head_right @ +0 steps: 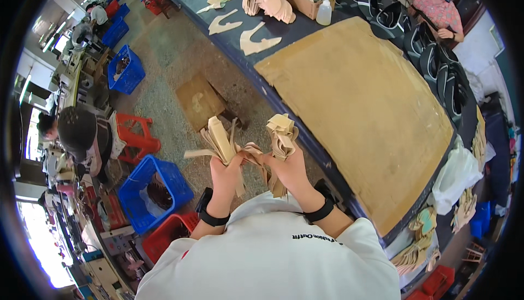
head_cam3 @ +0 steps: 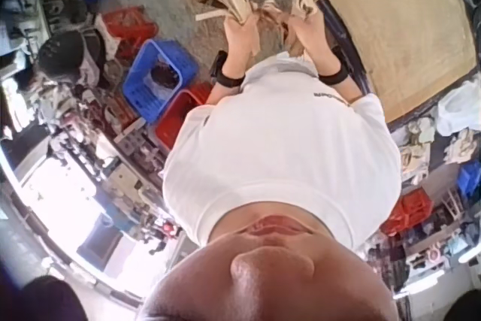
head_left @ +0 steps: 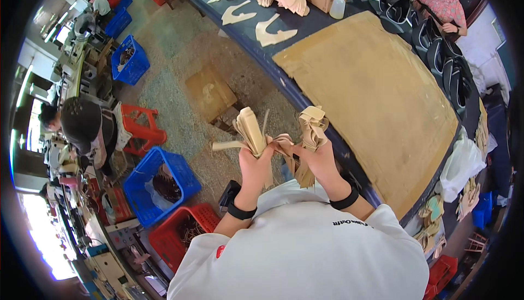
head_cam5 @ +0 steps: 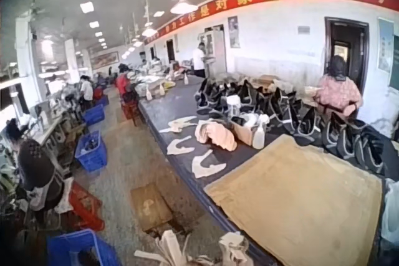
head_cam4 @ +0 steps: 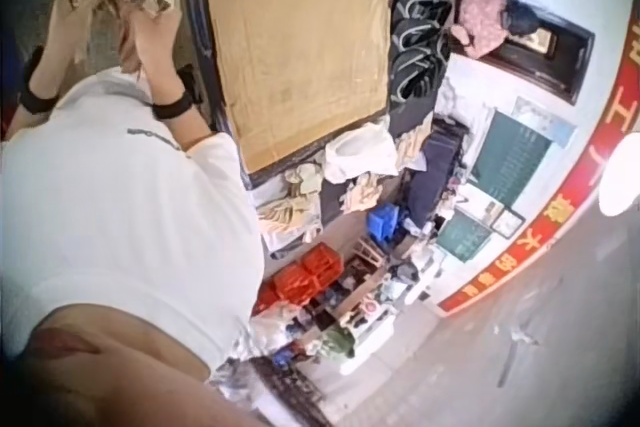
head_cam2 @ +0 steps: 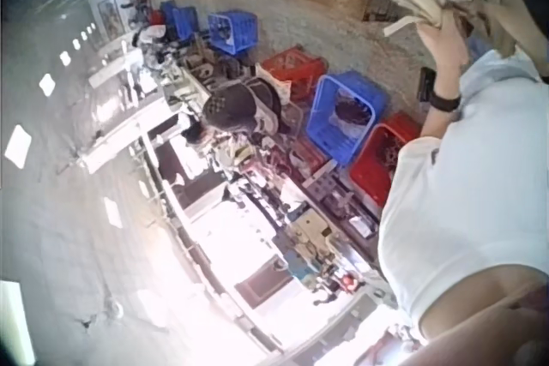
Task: The recorder sorts, inspects, and bundles leather shoe upper components using rubber bands in a factory setting.
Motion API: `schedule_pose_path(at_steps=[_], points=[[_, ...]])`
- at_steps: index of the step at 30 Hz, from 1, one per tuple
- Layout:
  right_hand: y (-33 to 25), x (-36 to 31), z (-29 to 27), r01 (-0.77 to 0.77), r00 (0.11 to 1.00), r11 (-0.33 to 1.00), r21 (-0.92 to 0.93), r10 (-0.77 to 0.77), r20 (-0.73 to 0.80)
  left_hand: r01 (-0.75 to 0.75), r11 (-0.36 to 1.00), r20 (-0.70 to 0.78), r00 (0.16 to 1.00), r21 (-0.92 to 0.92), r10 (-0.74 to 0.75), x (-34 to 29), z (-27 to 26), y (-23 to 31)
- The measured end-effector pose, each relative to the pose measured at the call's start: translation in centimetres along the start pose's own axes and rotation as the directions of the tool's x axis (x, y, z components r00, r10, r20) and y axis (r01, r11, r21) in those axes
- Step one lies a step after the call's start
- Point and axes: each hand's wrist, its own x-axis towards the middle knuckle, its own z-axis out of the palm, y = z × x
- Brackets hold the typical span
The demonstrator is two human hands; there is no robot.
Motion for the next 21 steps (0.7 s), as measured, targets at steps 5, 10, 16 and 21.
schedule_pose_path(at_steps=[5,10,16,21], points=[[-2.3,7.4,-1.0,0.045,0.996,0.986,0.162,-0.031,-0.089,0.257,0.952,0.137,0.962,-0.164,-0.236,8.3,2.4,1.8],[-4.5,12.5,-2.1,-0.132,0.972,0.922,0.363,0.192,-0.135,0.302,0.935,0.263,0.932,-0.184,-0.250,14.7,5.1,2.7],[-5.8,17.0,-2.4,-0.146,0.935,0.854,0.499,0.284,-0.211,0.467,0.849,0.444,0.834,-0.248,-0.329,21.7,7.8,3.3],[-7.6,20.3,-2.4,-0.095,0.905,0.793,0.601,0.320,-0.279,0.472,0.879,0.548,0.754,-0.070,-0.362,27.6,9.9,2.5]])
